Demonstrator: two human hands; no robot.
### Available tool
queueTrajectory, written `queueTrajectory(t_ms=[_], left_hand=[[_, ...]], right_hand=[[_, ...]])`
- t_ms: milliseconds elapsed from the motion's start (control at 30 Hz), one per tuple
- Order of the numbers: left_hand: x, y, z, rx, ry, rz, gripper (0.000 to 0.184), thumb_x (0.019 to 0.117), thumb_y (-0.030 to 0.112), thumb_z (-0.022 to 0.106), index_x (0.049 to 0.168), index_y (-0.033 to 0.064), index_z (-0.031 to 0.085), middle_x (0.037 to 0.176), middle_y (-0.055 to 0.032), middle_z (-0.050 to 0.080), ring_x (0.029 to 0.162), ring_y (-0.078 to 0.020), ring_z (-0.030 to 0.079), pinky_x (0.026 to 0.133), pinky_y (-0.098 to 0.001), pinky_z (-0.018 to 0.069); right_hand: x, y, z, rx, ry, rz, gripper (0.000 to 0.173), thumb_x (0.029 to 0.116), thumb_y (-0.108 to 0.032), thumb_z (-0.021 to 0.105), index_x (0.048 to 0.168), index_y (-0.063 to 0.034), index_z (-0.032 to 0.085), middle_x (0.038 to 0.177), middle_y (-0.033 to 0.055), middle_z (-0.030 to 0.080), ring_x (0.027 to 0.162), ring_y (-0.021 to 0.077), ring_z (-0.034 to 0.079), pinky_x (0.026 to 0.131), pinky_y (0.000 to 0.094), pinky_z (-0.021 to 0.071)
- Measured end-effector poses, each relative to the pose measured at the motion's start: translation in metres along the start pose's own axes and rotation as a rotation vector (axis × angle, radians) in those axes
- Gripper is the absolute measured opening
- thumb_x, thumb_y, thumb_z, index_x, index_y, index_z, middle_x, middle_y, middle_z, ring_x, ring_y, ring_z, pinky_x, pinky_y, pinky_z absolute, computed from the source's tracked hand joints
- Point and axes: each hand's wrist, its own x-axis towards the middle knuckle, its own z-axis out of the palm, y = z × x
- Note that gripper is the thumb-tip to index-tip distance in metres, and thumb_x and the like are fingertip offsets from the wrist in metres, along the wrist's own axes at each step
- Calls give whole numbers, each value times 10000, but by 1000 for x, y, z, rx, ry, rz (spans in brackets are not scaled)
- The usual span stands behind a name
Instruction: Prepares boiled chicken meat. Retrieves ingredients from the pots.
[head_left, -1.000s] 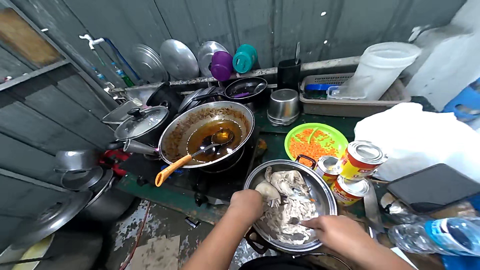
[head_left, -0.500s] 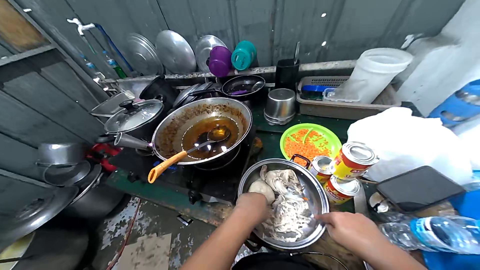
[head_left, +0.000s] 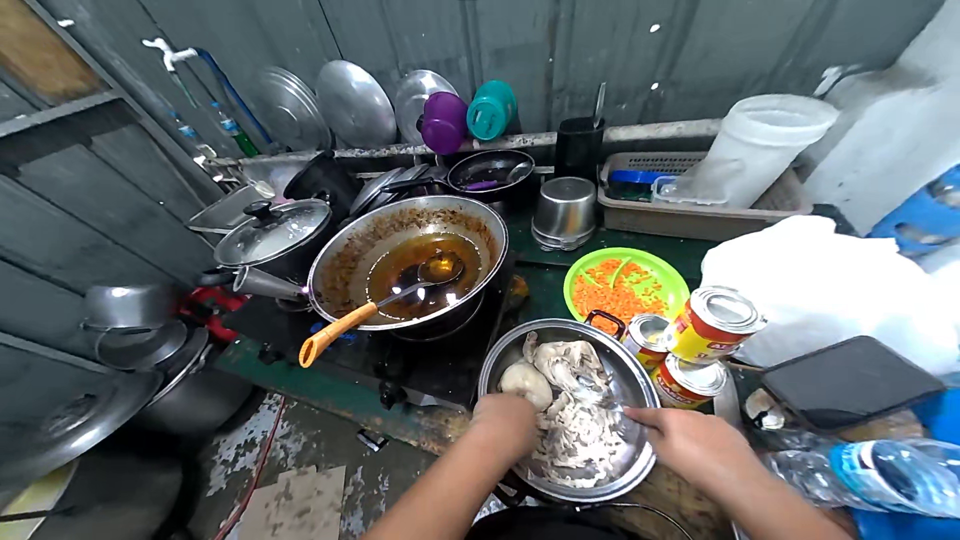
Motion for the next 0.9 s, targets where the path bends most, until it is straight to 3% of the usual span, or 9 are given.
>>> queueTrajectory(t_ms=[67,167,333,500,633,767,900], left_hand=[[-1,-1,-4,-33,32,-14,329,1033,304,534,1234,104,700,1290,-202,675,1206,-432,635,940,-694,491],[-1,-18,-7,-80,66,-6,339,1040,326,510,1221,108,695,1269,-181,686,1213,-406,637,956,-681,490],[15,-15,2,-221,108,62,356,1051,331,493,1257,125,697,1284,-178,684,1231,-389,634,985,-677,483],[22,3,8,-167,116,-25,355,1047,312,489,1246,94,686,1285,-188,681,1217,-403,642,954,-665,506],[22,-3,8,-144,128,-79,347,1032,296,500,1242,92,685,1288,-178,682,1208,-394,650,943,-654,517],[22,-5,9,-117,73,-58,349,1023,278,537,1256,63,683,1309,-205,667,1232,-417,629,970,-678,492],[12,-2,5,-53,28,22,325,1008,282,568,1234,89,700,1295,-217,667,1211,-443,631,946,-705,490]], right_hand=[[0,-9,10,-16,-49,-32,469,1045,-230,469,1493,-333,561,1334,164,683,1253,407,625,1047,659,439],[-9,-4,11,16,-106,-81,446,1036,-240,491,1446,-370,609,1363,115,679,1276,379,620,1033,659,460],[-5,-1,9,-73,-10,11,474,1058,-233,448,1510,-343,540,1314,154,698,1246,380,635,1084,622,412],[0,-11,11,-36,84,28,517,1046,-203,426,1520,-391,516,1268,118,726,1211,346,660,1069,580,433],[8,-17,20,-42,64,54,515,1058,-210,422,1547,-360,485,1270,133,720,1216,348,657,1088,574,420],[-10,-15,11,-28,-87,-66,461,1040,-231,468,1465,-363,590,1354,117,683,1279,374,615,1070,644,427],[-9,5,-2,-77,4,22,457,1046,-221,459,1472,-325,588,1345,136,686,1260,383,627,1055,637,433]])
